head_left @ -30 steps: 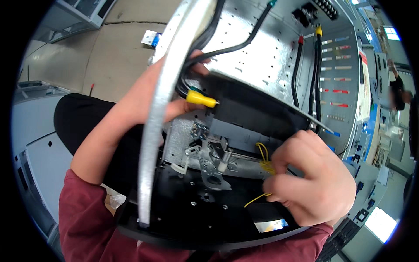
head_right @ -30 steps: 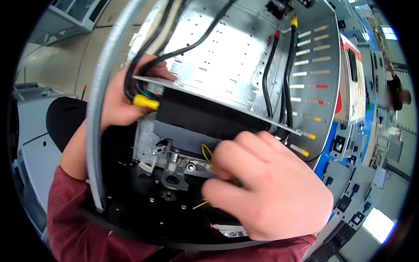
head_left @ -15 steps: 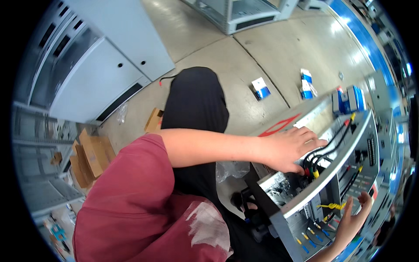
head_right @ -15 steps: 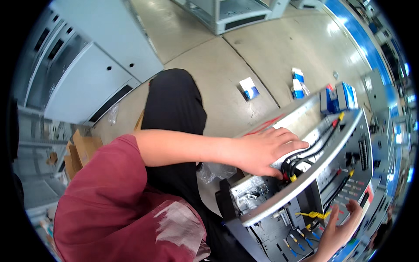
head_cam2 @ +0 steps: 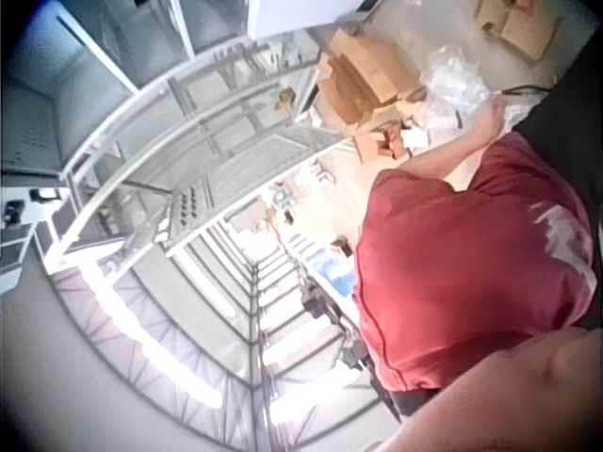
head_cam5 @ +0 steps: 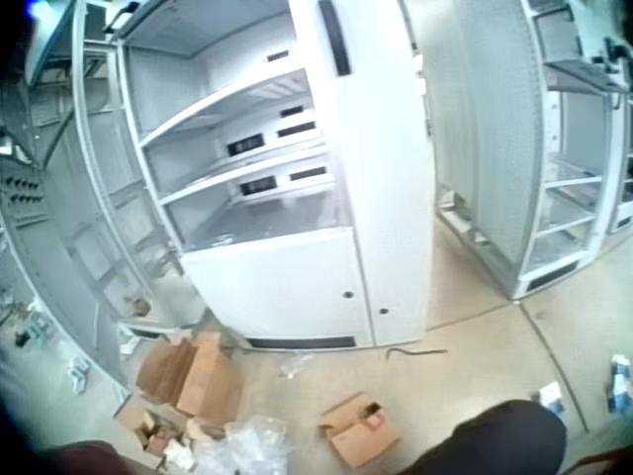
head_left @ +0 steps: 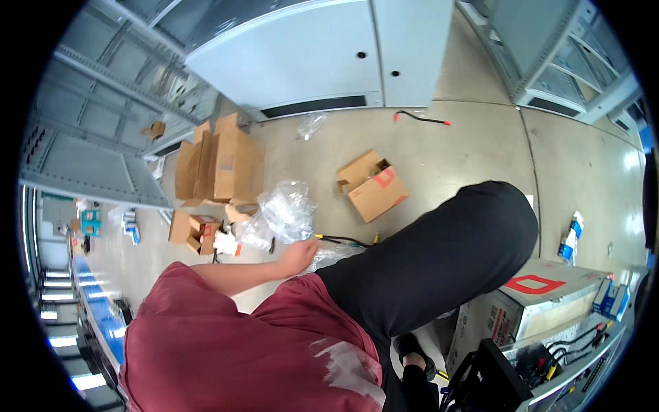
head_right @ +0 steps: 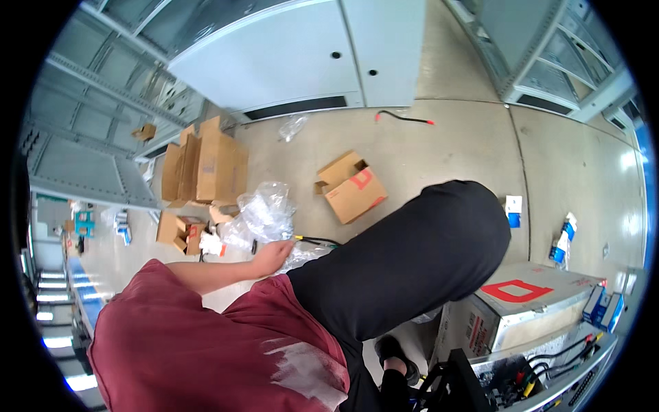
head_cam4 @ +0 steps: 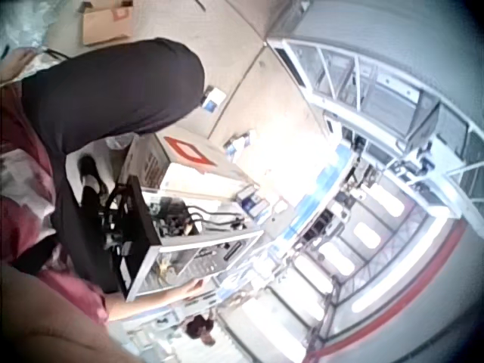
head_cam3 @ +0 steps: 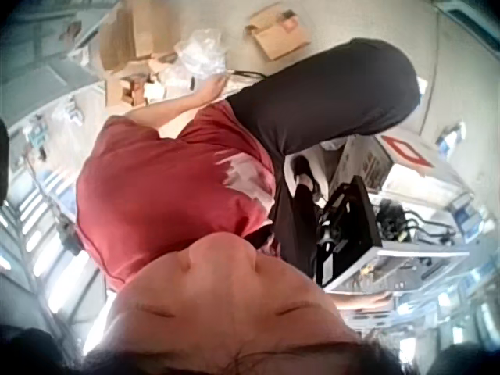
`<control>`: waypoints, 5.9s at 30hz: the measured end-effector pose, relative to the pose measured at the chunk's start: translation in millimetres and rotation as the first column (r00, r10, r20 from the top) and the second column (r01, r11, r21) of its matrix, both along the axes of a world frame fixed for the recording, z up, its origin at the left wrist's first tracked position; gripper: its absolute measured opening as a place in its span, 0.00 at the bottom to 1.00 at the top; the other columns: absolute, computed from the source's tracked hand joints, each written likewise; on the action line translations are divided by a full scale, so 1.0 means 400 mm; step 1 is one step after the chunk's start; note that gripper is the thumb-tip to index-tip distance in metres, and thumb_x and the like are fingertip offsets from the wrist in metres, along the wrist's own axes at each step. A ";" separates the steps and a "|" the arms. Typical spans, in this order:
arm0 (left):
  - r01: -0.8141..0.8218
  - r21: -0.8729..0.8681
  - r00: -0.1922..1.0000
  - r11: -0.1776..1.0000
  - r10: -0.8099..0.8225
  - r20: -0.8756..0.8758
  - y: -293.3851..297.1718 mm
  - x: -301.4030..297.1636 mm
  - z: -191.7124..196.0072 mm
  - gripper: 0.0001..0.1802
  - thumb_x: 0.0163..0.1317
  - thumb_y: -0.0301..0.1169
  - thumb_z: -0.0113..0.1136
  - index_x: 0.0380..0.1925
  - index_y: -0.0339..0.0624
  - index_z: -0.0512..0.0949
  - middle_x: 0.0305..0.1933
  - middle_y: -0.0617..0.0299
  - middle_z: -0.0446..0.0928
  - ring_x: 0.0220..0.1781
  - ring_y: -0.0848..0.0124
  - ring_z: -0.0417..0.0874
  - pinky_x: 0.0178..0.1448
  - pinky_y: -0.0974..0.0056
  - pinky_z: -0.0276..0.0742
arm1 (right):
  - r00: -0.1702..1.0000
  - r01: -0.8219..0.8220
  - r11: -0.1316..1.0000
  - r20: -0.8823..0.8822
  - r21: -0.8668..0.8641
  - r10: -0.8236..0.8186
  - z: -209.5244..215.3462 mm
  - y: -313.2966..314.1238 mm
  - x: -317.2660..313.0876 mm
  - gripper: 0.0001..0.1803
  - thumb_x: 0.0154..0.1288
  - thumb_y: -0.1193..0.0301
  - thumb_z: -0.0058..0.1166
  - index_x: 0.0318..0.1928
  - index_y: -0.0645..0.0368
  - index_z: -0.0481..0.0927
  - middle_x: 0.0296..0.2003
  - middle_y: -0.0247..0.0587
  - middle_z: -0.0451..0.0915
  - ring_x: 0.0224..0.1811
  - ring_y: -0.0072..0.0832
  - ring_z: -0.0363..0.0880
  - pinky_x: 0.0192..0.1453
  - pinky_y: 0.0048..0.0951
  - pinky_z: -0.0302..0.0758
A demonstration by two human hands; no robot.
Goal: The person assembles a large metal appliance on the floor, installing a black plastic component, routing wires, and tightening screws with a wrench.
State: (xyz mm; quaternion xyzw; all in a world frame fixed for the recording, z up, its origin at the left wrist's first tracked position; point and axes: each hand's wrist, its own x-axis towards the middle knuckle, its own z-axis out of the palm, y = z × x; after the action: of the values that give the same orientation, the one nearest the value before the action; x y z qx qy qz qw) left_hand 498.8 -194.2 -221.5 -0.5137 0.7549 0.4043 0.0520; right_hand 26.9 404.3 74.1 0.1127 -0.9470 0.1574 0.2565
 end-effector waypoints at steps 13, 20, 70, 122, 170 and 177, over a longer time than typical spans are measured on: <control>-0.247 0.292 0.753 0.924 -0.006 0.657 0.120 0.794 -0.336 0.29 0.67 0.47 0.50 0.50 0.32 0.86 0.55 0.37 0.85 0.59 0.42 0.85 0.65 0.44 0.79 | 0.425 -0.806 0.311 0.859 0.503 -0.286 -1.340 -0.018 0.505 0.17 0.74 0.59 0.53 0.39 0.57 0.90 0.44 0.51 0.90 0.50 0.49 0.88 0.56 0.45 0.84; -0.494 0.206 0.723 0.845 0.267 0.637 0.099 1.000 -0.354 0.28 0.68 0.45 0.52 0.54 0.31 0.84 0.59 0.37 0.83 0.63 0.42 0.83 0.68 0.47 0.77 | 0.434 -0.698 0.485 0.850 0.527 -0.300 -1.291 -0.045 0.507 0.19 0.78 0.58 0.52 0.46 0.59 0.89 0.49 0.50 0.89 0.54 0.46 0.87 0.57 0.42 0.83; 0.780 0.045 0.107 0.625 -0.062 -0.992 0.387 -0.289 0.673 0.15 0.82 0.40 0.40 0.40 0.40 0.62 0.25 0.61 0.65 0.26 0.78 0.57 0.31 0.69 0.56 | 0.982 -0.177 0.982 0.082 0.068 0.172 0.212 -0.387 0.690 0.31 0.62 0.73 0.66 0.66 0.61 0.74 0.59 0.53 0.73 0.64 0.51 0.68 0.69 0.50 0.66; 0.852 -0.507 -0.233 -0.134 -0.963 -0.137 0.383 -1.222 0.698 0.53 0.58 0.55 0.75 0.77 0.41 0.61 0.80 0.44 0.55 0.82 0.40 0.53 0.84 0.40 0.50 | 0.622 -0.598 0.745 0.415 -0.295 0.664 0.268 -0.261 0.206 0.19 0.51 0.80 0.64 0.46 0.55 0.87 0.30 0.35 0.81 0.34 0.38 0.81 0.41 0.39 0.76; 0.985 -0.128 -0.022 0.116 -0.649 -0.760 0.526 -1.295 0.614 0.42 0.39 0.45 0.91 0.51 0.36 0.79 0.42 0.62 0.79 0.45 0.73 0.79 0.51 0.66 0.79 | -0.075 -0.065 0.916 0.917 -0.397 0.392 0.216 -0.351 0.118 0.13 0.68 0.79 0.59 0.52 0.63 0.80 0.36 0.49 0.87 0.41 0.51 0.87 0.45 0.42 0.81; 0.996 -0.012 0.053 0.087 -0.712 -0.700 0.519 -1.306 0.634 0.43 0.42 0.44 0.90 0.53 0.34 0.76 0.43 0.61 0.79 0.45 0.74 0.79 0.52 0.66 0.79 | -0.261 0.044 0.934 0.898 -0.355 0.353 0.253 -0.331 0.096 0.11 0.68 0.79 0.60 0.50 0.63 0.81 0.32 0.43 0.85 0.34 0.36 0.84 0.40 0.34 0.78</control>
State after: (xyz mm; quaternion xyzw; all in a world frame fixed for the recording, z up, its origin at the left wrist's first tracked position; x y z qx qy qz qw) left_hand -23.7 13.3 32.1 0.2511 0.7493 0.5775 0.2049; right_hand 65.2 272.1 175.1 0.0345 -0.7293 0.3352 -0.5955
